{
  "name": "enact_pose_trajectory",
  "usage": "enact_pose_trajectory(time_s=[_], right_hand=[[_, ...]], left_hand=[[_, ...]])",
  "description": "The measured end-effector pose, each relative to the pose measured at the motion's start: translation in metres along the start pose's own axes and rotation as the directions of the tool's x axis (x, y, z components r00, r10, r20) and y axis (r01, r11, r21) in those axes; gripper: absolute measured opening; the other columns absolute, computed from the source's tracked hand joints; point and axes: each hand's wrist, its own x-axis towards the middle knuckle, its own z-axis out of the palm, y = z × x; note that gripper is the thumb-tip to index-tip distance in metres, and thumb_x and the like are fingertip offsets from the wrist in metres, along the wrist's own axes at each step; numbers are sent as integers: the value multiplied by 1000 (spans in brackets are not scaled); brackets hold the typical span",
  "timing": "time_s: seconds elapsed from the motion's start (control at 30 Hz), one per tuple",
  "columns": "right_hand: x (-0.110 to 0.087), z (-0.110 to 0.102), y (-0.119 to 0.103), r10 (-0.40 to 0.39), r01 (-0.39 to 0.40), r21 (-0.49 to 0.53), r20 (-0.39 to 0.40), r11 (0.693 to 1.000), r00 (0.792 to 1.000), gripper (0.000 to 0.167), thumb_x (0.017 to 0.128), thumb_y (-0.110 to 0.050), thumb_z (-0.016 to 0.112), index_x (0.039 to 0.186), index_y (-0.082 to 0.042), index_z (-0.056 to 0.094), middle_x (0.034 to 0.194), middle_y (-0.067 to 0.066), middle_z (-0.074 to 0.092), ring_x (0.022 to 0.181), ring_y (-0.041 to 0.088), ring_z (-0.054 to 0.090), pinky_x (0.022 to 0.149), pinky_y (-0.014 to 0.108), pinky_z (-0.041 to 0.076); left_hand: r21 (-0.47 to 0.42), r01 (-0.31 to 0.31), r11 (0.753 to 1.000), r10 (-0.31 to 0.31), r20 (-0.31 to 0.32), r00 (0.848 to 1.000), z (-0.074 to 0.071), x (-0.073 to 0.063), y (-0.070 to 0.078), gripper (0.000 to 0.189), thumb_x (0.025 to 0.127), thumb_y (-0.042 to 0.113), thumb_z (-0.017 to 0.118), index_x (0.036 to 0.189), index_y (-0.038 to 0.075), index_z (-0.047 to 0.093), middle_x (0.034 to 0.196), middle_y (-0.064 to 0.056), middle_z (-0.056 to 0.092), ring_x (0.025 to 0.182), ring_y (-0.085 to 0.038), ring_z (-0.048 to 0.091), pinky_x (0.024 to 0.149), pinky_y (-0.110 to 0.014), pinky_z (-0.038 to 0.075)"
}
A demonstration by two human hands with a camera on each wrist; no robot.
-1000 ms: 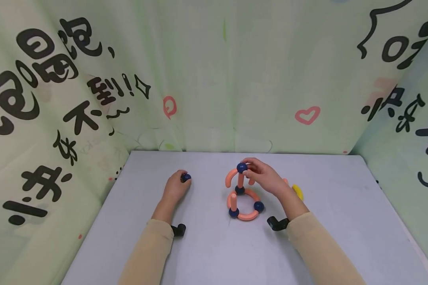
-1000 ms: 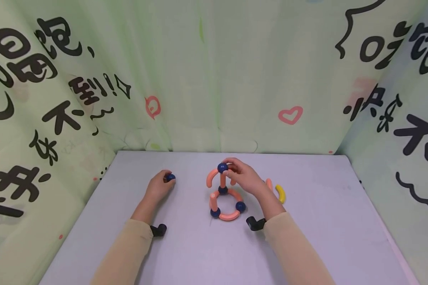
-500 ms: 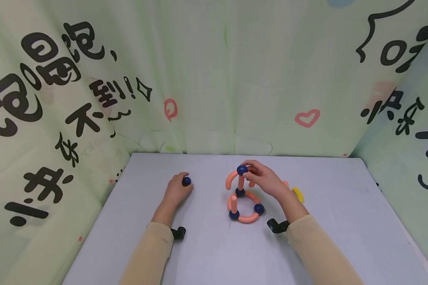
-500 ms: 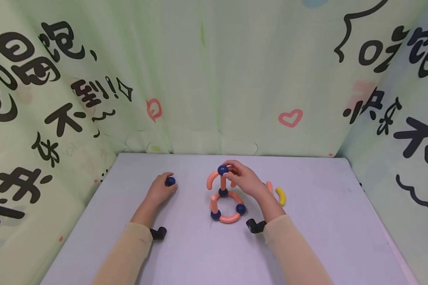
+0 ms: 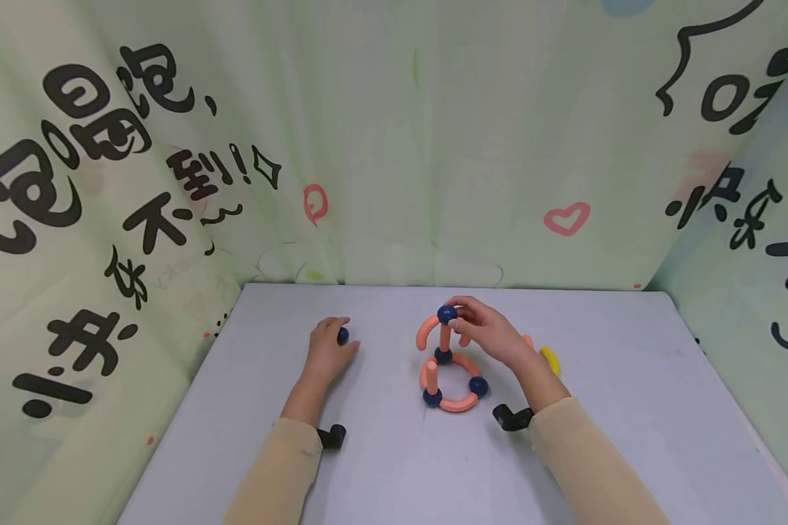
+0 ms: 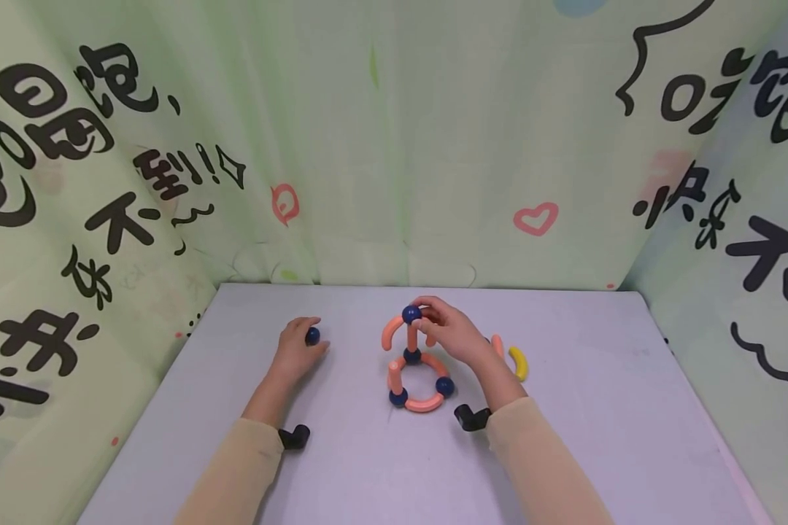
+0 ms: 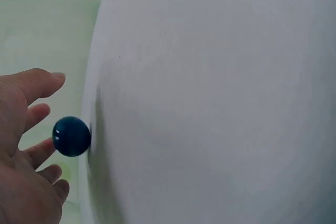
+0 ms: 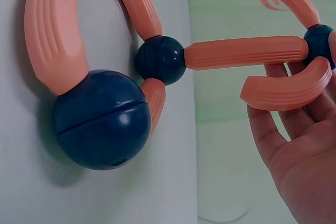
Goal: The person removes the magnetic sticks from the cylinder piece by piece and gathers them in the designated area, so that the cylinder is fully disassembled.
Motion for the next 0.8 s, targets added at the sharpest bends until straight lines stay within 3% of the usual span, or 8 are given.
enact_pose_trajectory(time_s=[0.17,0.4,0.53,0.63,0.7,0.77,0.8], right_hand=[[1,-1,1,-9,9,29,-1,1000,1000,41,97,-43,60,135,-31,50,118,6,67,89,33,61,96,56,45],[0,1,2,16,-17,10,7,1000,1000,47,95,-48,61,137,-33,49,124,4,65,116,36,59,102,53,43],[1,1,3,11,-11,13,1,1000,1000,44,97,-45,59,138,-31,48,123,5,66,100,35,62,98,53,44],[1,0,3,4,-4,27,-3,1000,1000,42,98,-43,58,137,-30,48,121,6,67,87,35,62,95,54,43],[1,0,3,0,0,34,-2,999,1000,42,98,-43,59,136,-30,49,120,6,67,85,34,62,95,54,43],[1,0,2,-8,8,40,-1,999,1000,41,98,-43,59,136,-30,49,118,6,68,84,33,62,95,55,43],[1,0,3,-15,15,39,-2,999,1000,42,98,-44,59,136,-29,49,118,6,68,84,32,62,94,55,44]], left_hand=[[-35,-37,999,37,8,999,0,-3,7,54,89,22,73,138,10,55,147,-20,42,140,-40,36,115,-52,35],[-58,-22,998,21,-20,1000,1,-10,6,47,92,22,70,136,10,57,146,-18,44,138,-38,39,114,-51,37],[-128,-104,986,95,-76,993,-1,-20,20,31,97,24,62,125,13,65,131,-11,60,123,-29,55,104,-45,47],[-193,-188,963,187,-22,982,-3,-30,37,23,99,23,58,118,17,69,116,-1,67,105,-19,62,91,-38,53],[-237,-223,945,255,113,960,-4,-36,47,24,100,23,55,119,18,69,112,5,68,100,-16,63,87,-35,53],[-263,-241,934,312,274,910,-2,-41,55,26,101,24,52,122,21,68,113,8,68,101,-13,63,88,-32,53],[-277,-250,928,339,346,875,0,-43,58,27,101,23,51,123,23,67,114,8,67,102,-13,63,89,-32,52]])
